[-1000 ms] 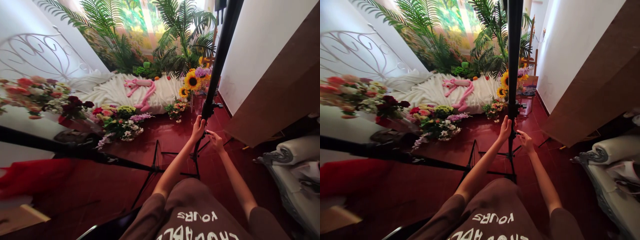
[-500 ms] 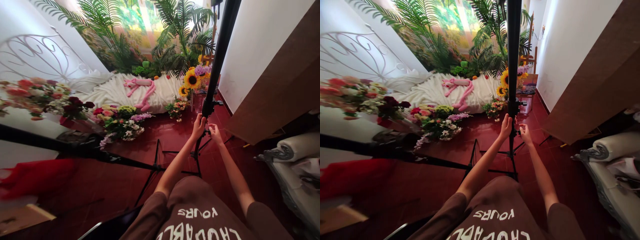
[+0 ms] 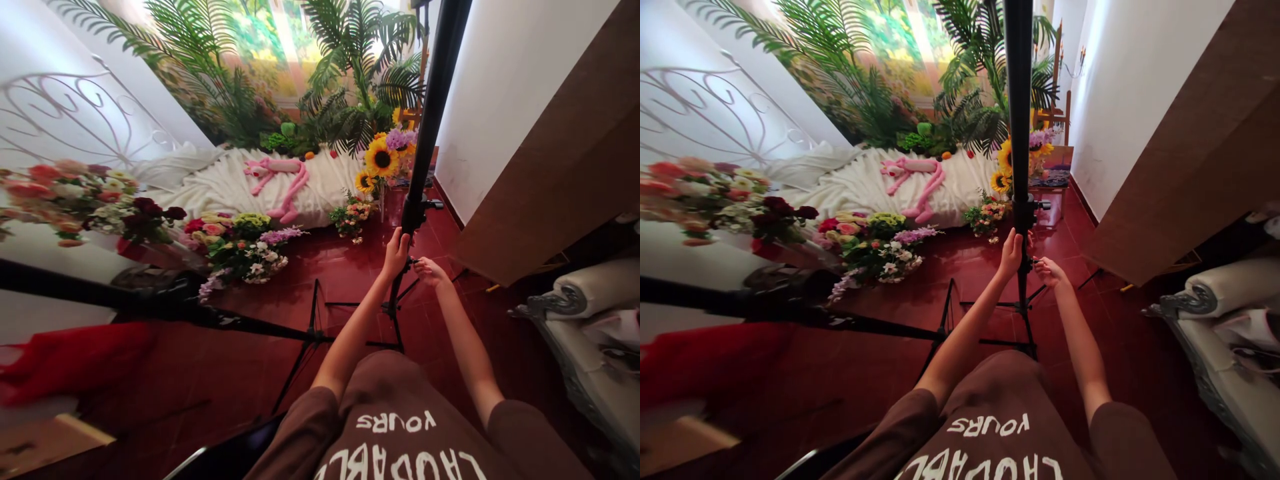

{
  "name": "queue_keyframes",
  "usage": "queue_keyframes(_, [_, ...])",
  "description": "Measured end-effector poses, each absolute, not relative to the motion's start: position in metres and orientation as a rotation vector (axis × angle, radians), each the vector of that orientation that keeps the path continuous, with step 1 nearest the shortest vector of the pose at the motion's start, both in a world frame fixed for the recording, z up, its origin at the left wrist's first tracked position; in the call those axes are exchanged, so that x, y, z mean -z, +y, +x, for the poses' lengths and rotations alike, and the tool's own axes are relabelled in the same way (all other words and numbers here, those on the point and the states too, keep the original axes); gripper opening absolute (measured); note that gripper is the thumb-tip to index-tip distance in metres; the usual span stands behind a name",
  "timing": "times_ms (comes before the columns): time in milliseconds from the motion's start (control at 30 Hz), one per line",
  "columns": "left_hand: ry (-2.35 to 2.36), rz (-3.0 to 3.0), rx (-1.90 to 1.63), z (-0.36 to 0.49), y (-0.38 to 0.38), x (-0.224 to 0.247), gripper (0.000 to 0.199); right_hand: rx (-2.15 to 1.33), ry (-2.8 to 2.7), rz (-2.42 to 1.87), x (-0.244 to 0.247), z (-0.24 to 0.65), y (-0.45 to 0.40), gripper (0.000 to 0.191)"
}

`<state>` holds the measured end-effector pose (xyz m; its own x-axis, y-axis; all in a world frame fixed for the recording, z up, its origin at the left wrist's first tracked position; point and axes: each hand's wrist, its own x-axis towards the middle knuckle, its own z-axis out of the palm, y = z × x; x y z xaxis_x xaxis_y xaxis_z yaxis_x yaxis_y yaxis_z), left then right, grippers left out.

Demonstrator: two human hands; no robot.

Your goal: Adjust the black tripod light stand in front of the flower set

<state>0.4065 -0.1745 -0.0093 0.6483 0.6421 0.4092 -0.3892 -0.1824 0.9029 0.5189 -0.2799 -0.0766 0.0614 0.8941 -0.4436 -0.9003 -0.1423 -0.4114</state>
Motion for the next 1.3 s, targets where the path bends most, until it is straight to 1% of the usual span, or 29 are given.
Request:
queue_keyframes(100, [0.231,1.482,-0.943,0.406,-0.176,0.012,0.047,-1.547,0.095,-0.673,0.079,0.517,-0.280,0.015])
queue_keyframes(167, [0.270,1.498,-0.924,0.404,-0.179,0.024,0.047,-1.514,0.133,-0.664,0.078,0.515,-0.280,0.015])
queue_keyframes(333, [0.441,1.645,-0.873,0.389,-0.190,0.076,0.037,-1.448,0.249,-0.631,0.076,0.512,-0.279,0.016])
queue_keyframes(433, [0.466,1.698,-0.866,0.380,-0.195,0.098,0.044,-1.307,0.361,-0.638,0.083,0.504,-0.279,0.014])
queue_keyframes(533, [0.406,1.691,-0.807,0.368,-0.191,0.103,0.050,-1.212,0.423,-0.656,0.099,0.484,-0.279,0.017])
queue_keyframes(600, [0.426,1.661,-0.744,0.351,-0.185,0.098,0.042,-1.234,0.449,-0.670,0.110,0.463,-0.279,0.018])
queue_keyframes(667, [0.503,1.625,-0.709,0.324,-0.174,0.088,0.036,-1.298,0.479,-0.688,0.119,0.441,-0.279,0.018])
queue_keyframes(733, [0.598,1.609,-0.754,0.286,-0.160,0.076,0.035,-1.379,0.499,-0.710,0.125,0.421,-0.277,0.016])
queue_keyframes(933, [1.067,1.608,-1.172,0.141,-0.113,0.036,0.037,-1.631,0.492,-0.760,0.130,0.380,-0.243,0.012])
queue_keyframes(1033, [1.268,1.611,-1.248,0.081,-0.104,0.025,0.039,-1.790,0.449,-0.745,0.129,0.353,-0.214,0.010])
queue_keyframes(1167, [1.395,1.591,-1.336,0.040,-0.097,0.027,0.038,-2.046,0.307,-0.731,0.118,0.302,-0.176,0.008])
queue_keyframes(1300, [1.450,1.364,-1.645,0.027,-0.077,0.038,0.038,-2.200,0.089,-0.793,0.084,0.244,-0.138,0.012])
